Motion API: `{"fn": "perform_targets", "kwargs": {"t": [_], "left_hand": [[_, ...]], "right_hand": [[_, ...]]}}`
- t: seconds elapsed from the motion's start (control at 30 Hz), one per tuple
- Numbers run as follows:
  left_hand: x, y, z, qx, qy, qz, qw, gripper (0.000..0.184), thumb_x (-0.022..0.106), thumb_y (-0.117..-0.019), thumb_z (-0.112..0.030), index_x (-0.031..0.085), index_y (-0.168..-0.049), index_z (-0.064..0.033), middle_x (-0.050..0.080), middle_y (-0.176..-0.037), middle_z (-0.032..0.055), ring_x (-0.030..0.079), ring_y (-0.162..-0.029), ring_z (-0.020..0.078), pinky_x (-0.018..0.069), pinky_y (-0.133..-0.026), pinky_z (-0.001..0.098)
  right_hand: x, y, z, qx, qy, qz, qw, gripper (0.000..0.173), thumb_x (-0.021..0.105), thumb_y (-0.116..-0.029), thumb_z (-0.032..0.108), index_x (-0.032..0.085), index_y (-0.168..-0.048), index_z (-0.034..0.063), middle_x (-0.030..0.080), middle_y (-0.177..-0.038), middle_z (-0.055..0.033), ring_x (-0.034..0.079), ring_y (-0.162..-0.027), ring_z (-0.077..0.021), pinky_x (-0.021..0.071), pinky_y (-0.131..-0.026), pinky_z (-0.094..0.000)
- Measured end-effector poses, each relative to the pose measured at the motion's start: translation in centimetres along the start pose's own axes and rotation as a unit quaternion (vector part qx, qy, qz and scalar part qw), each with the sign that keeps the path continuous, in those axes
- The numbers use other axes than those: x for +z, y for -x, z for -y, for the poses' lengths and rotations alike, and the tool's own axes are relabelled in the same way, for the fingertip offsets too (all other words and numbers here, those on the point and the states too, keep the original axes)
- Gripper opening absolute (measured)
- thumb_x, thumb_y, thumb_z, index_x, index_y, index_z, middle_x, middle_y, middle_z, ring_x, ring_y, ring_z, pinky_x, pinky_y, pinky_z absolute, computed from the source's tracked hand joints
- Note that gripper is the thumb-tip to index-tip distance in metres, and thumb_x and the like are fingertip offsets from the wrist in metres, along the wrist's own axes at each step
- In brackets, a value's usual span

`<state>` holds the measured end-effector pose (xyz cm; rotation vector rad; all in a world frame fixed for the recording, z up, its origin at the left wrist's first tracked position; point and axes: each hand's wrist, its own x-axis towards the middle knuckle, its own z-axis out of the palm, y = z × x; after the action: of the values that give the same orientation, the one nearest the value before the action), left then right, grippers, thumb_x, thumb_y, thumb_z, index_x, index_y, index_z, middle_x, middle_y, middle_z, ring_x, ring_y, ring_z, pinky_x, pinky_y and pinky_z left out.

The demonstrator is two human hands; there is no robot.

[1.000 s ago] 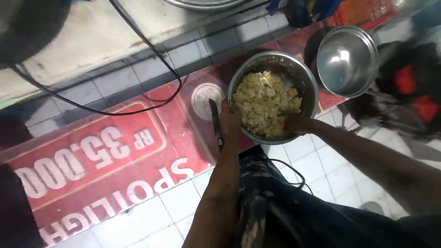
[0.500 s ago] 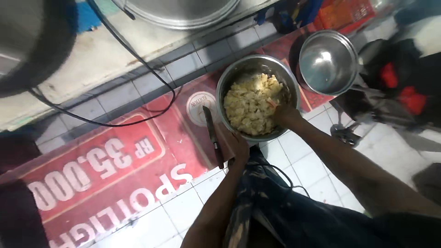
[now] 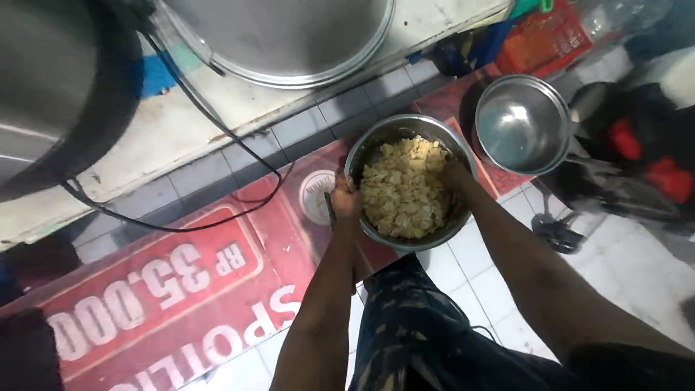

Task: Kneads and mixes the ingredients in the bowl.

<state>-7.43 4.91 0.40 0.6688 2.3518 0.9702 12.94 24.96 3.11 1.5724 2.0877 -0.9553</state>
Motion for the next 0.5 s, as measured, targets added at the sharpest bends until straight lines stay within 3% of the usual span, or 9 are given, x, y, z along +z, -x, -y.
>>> {"fn": "perform_targets", "kwargs": {"t": [0.07,0.13,0.23,0.4,0.5], "left_hand": [[0.1,0.3,0.3,-0.002,0.002,0.007,1.000,0.046,0.038,-0.1122,-0.033,0.049,-0.146,-0.0035,0.068,-0.114,0.0302,0.067,-0.105,0.0484,0.0518,-0.088,0.0666],[0.1,0.6,0.7,0.007,0.029,0.002,1.000,0.044,0.038,-0.1122,-0.032,0.052,-0.144,-0.0045,0.068,-0.115,0.0290,0.067,-0.106,0.0459,0.0522,-0.089,0.0649],[0.6,0.4,1.5,0.037,0.100,-0.044,0.993,0.038,0.039,-0.1116,-0.025,0.061,-0.130,-0.0008,0.069,-0.108,0.0249,0.068,-0.099,0.0364,0.0540,-0.087,0.0561],[1.1,0.4,1.9,0.044,0.167,-0.063,0.983,0.034,0.040,-0.1107,-0.020,0.065,-0.114,0.0028,0.067,-0.098,0.0193,0.065,-0.090,0.0244,0.0531,-0.083,0.0444],[1.1,0.6,1.8,0.045,0.162,-0.056,0.984,0.034,0.041,-0.1108,-0.021,0.065,-0.115,0.0032,0.068,-0.103,0.0219,0.067,-0.094,0.0295,0.0541,-0.085,0.0498]], "right_hand": [[0.2,-3.2,-0.2,-0.075,0.003,0.011,0.997,0.050,0.064,-0.1014,0.027,0.057,-0.137,-0.0078,0.056,-0.141,-0.0316,0.052,-0.135,-0.0465,0.0395,-0.113,-0.0655],[0.3,-3.0,2.9,-0.104,0.026,0.042,0.993,0.040,0.064,-0.1010,0.024,0.064,-0.130,-0.0045,0.062,-0.133,-0.0305,0.057,-0.128,-0.0471,0.0426,-0.107,-0.0681],[0.6,0.4,8.3,-0.123,0.167,0.064,0.976,0.042,0.061,-0.1001,0.022,0.059,-0.139,0.0066,0.063,-0.133,-0.0266,0.060,-0.122,-0.0483,0.0468,-0.097,-0.0722],[-0.1,6.7,9.5,-0.104,0.254,0.096,0.957,0.059,0.062,-0.1007,0.015,0.038,-0.151,-0.0025,0.064,-0.123,-0.0325,0.064,-0.113,-0.0522,0.0511,-0.093,-0.0679],[-3.6,6.9,10.0,-0.131,0.356,0.073,0.922,0.042,0.055,-0.1041,0.012,0.051,-0.143,-0.0028,0.064,-0.123,-0.0315,0.063,-0.115,-0.0517,0.0493,-0.094,-0.0666]]}}
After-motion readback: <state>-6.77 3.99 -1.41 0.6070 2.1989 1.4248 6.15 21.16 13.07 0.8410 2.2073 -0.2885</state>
